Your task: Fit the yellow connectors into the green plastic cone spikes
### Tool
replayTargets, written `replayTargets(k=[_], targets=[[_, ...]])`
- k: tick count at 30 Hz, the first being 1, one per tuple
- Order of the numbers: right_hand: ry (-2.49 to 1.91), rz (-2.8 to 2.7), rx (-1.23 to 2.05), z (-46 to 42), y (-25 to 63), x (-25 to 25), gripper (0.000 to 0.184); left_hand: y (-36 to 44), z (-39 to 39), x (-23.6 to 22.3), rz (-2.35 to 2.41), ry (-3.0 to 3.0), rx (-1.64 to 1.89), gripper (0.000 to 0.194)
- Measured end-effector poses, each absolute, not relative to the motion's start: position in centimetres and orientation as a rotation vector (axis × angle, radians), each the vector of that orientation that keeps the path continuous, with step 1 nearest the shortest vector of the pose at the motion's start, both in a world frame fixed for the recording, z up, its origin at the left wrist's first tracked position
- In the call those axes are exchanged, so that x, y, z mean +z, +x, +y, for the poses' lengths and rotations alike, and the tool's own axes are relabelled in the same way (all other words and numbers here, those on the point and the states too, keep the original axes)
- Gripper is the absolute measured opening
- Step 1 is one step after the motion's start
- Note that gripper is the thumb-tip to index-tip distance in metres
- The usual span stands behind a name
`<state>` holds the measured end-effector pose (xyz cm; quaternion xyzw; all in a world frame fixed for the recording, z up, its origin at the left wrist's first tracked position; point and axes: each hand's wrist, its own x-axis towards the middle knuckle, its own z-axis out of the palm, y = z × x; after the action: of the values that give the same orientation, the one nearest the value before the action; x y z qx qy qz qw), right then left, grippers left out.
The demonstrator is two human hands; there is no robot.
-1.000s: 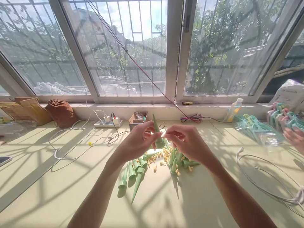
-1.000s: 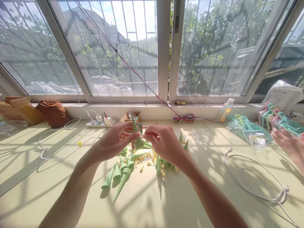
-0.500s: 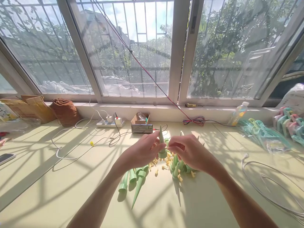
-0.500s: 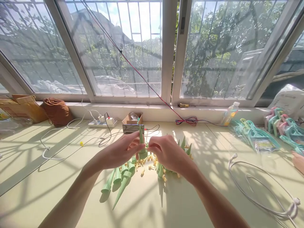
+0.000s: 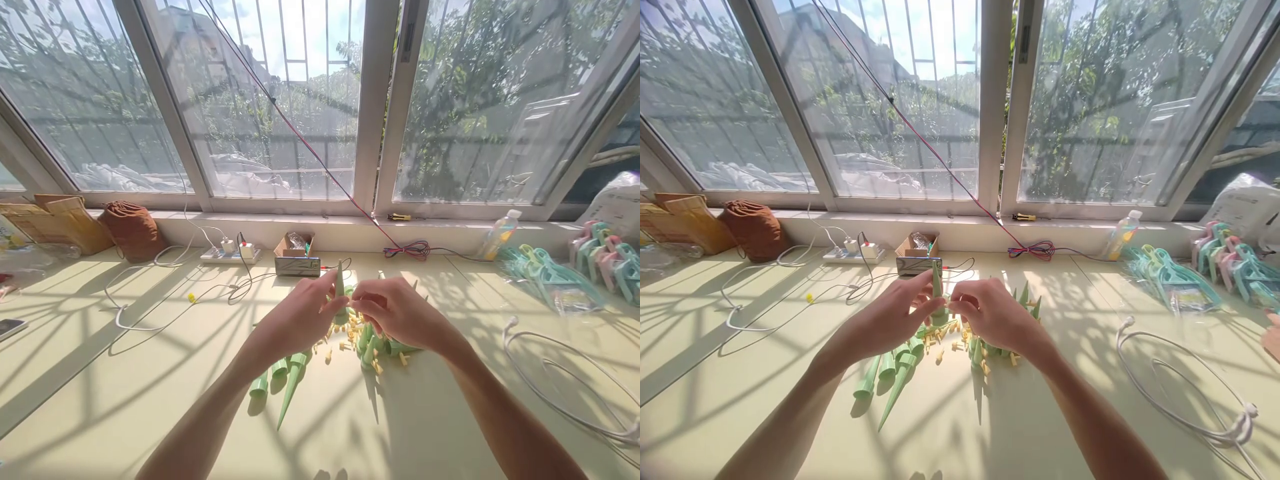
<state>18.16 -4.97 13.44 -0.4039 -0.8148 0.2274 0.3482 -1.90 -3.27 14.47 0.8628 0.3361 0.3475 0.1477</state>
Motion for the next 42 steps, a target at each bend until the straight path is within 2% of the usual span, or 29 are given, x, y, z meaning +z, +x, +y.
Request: replayTargets(k=[10, 21, 29, 34, 42], targets=[[-0.967, -2.165, 0.381, -6.7, 19.0, 15.0, 0.008, -2.3, -4.4, 15.6, 0.951, 2.440, 1.014, 0.012], [-0.932, -2.307, 0.262, -7.4, 19.1, 15.1, 0.012, -2.7, -5.3, 15.8, 0.967, 2.461, 0.797, 0.008], [-0.912, -2.357, 0.280, -7.4, 19.2, 15.4, 0.032, -2.7, -6.1, 16.4, 1.064, 2.410, 0.590, 0.013], [-0.961, -2.357, 0.215, -6.9, 19.3, 15.3, 0.040, -2.3, -5.8, 16.2, 1.059, 2.401, 0.614, 0.015], [-1.045, -2.299, 0.217, -6.7, 19.6, 15.5, 0.036, -2.4, -5.4, 16.2, 1.134, 2.428, 0.630, 0.018]])
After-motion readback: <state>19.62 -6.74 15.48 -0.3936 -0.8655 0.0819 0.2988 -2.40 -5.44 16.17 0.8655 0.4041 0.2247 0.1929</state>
